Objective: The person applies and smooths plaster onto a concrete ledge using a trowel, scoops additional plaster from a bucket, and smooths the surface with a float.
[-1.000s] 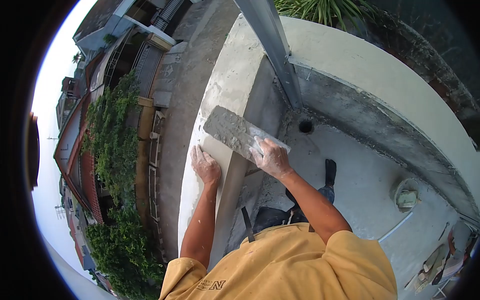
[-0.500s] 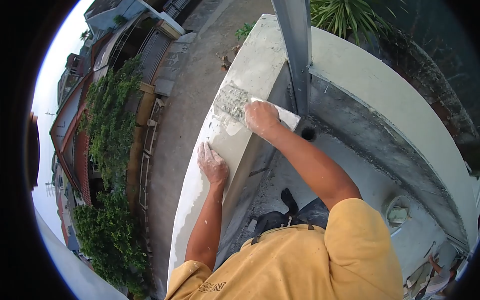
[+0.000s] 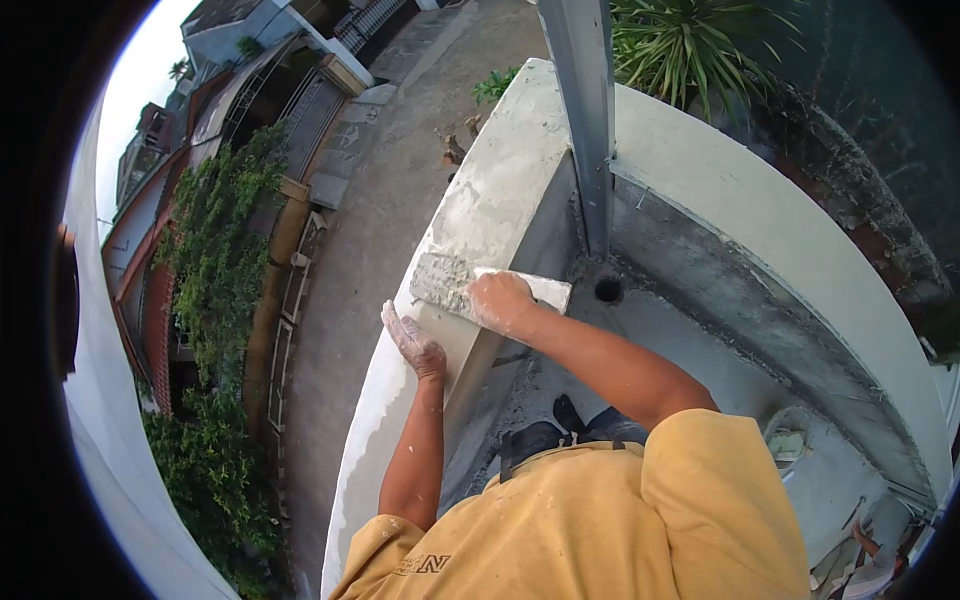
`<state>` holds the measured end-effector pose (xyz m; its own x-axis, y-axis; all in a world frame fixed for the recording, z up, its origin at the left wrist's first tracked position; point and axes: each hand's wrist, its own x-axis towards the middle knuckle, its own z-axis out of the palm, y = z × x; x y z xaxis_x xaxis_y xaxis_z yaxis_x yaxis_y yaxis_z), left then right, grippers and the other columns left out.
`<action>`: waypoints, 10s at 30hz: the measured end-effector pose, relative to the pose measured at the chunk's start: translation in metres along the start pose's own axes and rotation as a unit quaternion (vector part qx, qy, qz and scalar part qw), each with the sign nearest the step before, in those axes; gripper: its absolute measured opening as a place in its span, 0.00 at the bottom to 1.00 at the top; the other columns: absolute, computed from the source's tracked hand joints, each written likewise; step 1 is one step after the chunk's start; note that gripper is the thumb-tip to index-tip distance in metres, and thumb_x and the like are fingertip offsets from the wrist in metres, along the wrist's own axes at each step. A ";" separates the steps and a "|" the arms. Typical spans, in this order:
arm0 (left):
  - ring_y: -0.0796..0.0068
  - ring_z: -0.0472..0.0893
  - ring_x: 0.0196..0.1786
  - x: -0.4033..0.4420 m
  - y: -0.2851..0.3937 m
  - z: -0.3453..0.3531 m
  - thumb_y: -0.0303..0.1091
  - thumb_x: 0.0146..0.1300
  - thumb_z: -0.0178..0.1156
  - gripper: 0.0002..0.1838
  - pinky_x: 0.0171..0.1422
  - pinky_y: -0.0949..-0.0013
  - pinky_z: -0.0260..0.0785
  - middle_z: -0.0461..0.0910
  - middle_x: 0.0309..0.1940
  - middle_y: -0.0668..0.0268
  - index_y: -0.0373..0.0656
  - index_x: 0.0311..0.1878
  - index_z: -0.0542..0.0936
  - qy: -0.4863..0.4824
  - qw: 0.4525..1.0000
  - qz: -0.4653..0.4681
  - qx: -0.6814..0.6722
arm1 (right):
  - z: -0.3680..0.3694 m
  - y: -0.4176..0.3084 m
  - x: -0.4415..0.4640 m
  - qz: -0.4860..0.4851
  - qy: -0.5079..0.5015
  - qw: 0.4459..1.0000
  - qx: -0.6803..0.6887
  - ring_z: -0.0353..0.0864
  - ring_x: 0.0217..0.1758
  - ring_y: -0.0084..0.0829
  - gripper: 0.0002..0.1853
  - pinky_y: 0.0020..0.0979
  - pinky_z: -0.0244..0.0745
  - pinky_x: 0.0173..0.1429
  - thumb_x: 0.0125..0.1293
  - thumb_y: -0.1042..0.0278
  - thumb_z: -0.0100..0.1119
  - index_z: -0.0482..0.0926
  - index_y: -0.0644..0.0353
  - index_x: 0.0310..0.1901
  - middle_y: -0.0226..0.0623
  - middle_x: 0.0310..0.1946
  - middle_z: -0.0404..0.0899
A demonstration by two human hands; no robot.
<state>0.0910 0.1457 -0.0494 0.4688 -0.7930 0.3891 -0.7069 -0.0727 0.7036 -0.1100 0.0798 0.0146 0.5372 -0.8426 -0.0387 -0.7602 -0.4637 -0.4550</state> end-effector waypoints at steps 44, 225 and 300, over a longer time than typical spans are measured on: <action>0.50 0.62 0.72 -0.001 0.036 0.013 0.47 0.66 0.55 0.30 0.76 0.54 0.49 0.66 0.68 0.47 0.34 0.64 0.71 0.020 0.940 -0.145 0.307 | -0.191 0.381 0.225 -0.073 -0.048 0.991 -0.101 0.77 0.57 0.47 0.22 0.39 0.70 0.63 0.63 0.55 0.59 0.79 0.60 0.55 0.51 0.54 0.79; 0.75 0.79 0.31 -0.596 0.414 0.168 0.43 0.73 0.51 0.18 0.38 0.72 0.71 0.80 0.26 0.65 0.37 0.41 0.81 -0.593 0.782 -0.132 -0.139 | -0.209 0.488 -0.910 0.592 0.161 0.787 -0.058 0.83 0.47 0.46 0.20 0.44 0.77 0.53 0.65 0.52 0.54 0.79 0.41 0.57 0.42 0.43 0.84; 0.86 0.61 0.17 -1.049 0.318 0.125 0.50 0.68 0.59 0.16 0.17 0.79 0.56 0.62 0.19 0.76 0.47 0.38 0.74 -0.367 0.561 -0.735 -0.100 | 0.367 0.596 -1.132 0.539 -0.225 0.783 0.212 0.78 0.60 0.43 0.26 0.36 0.71 0.65 0.55 0.56 0.64 0.76 0.59 0.54 0.48 0.55 0.79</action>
<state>-0.6923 0.8785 -0.3080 0.0703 -0.0052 -0.9975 0.2668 -0.9635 0.0238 -1.0370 0.8578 -0.5394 -0.1867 -0.4546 -0.8709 -0.7215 0.6651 -0.1925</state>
